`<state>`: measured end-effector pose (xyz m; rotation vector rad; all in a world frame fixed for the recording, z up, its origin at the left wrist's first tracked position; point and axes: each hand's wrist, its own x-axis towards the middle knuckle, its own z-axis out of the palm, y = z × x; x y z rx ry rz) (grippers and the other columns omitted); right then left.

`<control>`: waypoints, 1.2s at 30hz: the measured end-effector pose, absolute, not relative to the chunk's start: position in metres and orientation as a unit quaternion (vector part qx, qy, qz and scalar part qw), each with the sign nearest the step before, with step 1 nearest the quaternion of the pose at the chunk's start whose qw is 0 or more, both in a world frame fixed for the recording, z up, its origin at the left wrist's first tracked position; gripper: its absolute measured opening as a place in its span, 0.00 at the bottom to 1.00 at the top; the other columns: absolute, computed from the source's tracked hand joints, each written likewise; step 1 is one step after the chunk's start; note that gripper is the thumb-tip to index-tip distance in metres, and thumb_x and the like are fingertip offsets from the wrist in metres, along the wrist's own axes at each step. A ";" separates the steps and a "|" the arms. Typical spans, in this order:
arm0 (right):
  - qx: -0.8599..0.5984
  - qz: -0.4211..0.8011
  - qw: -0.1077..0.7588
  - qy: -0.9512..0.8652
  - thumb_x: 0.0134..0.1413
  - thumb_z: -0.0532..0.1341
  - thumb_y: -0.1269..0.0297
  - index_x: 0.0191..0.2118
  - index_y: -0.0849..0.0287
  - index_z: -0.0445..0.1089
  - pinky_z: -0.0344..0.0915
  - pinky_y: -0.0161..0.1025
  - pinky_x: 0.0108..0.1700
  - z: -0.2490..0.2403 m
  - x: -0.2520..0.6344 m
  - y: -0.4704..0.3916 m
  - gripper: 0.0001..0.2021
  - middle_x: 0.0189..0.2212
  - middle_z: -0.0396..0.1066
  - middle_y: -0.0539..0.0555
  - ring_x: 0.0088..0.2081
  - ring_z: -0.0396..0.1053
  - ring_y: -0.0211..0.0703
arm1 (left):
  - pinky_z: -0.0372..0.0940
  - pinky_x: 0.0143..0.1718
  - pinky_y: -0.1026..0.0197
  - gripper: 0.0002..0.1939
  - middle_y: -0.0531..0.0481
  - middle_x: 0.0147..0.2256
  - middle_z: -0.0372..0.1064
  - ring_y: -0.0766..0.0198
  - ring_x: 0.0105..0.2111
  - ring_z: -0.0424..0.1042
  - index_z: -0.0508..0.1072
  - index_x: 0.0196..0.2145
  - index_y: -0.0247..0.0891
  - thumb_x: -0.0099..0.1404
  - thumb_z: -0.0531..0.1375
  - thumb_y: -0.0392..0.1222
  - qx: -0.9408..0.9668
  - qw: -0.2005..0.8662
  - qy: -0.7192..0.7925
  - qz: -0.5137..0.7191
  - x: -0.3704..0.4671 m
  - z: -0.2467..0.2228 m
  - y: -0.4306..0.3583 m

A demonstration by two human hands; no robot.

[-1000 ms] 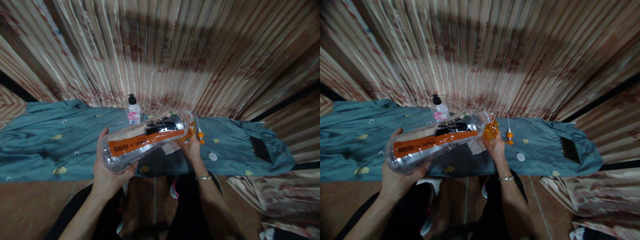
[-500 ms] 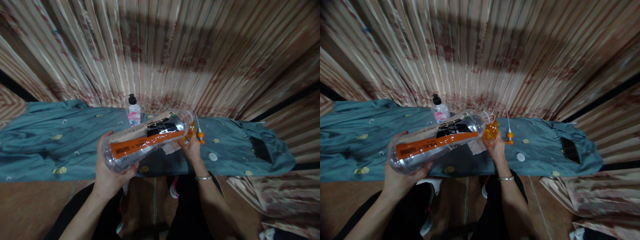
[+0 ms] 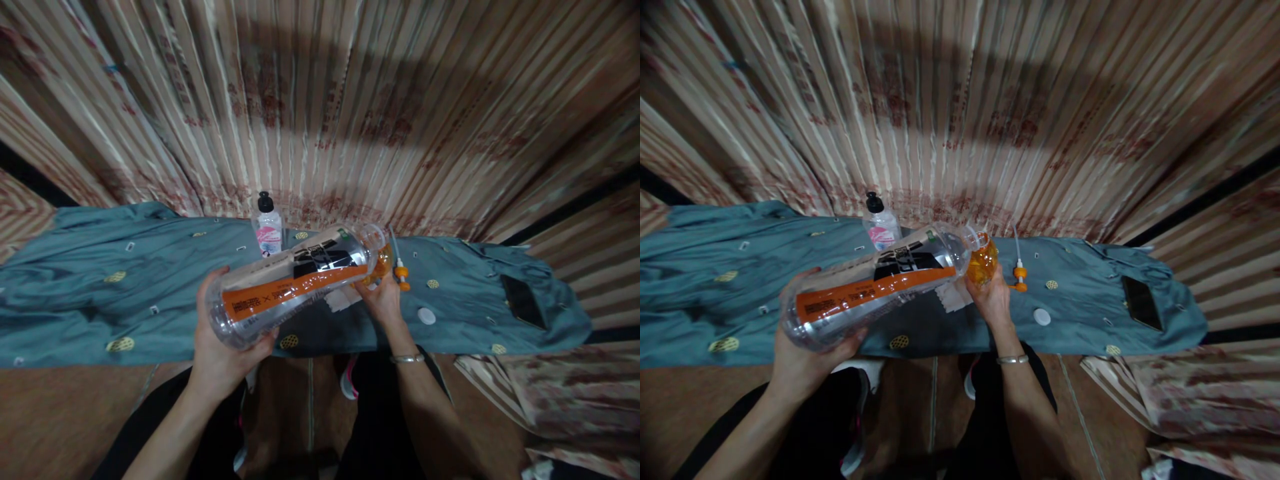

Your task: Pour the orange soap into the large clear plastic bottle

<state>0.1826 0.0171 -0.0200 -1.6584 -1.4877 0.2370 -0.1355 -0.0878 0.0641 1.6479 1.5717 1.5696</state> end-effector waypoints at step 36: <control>-0.642 0.163 0.485 -0.571 0.42 0.78 0.37 0.57 0.58 0.77 0.80 0.60 0.58 -0.013 0.183 0.033 0.41 0.52 0.85 0.66 0.56 0.83 0.68 | 0.80 0.58 0.36 0.51 0.40 0.54 0.81 0.41 0.52 0.85 0.64 0.68 0.44 0.50 0.78 0.48 0.523 0.251 0.577 0.575 -0.136 0.041 -0.084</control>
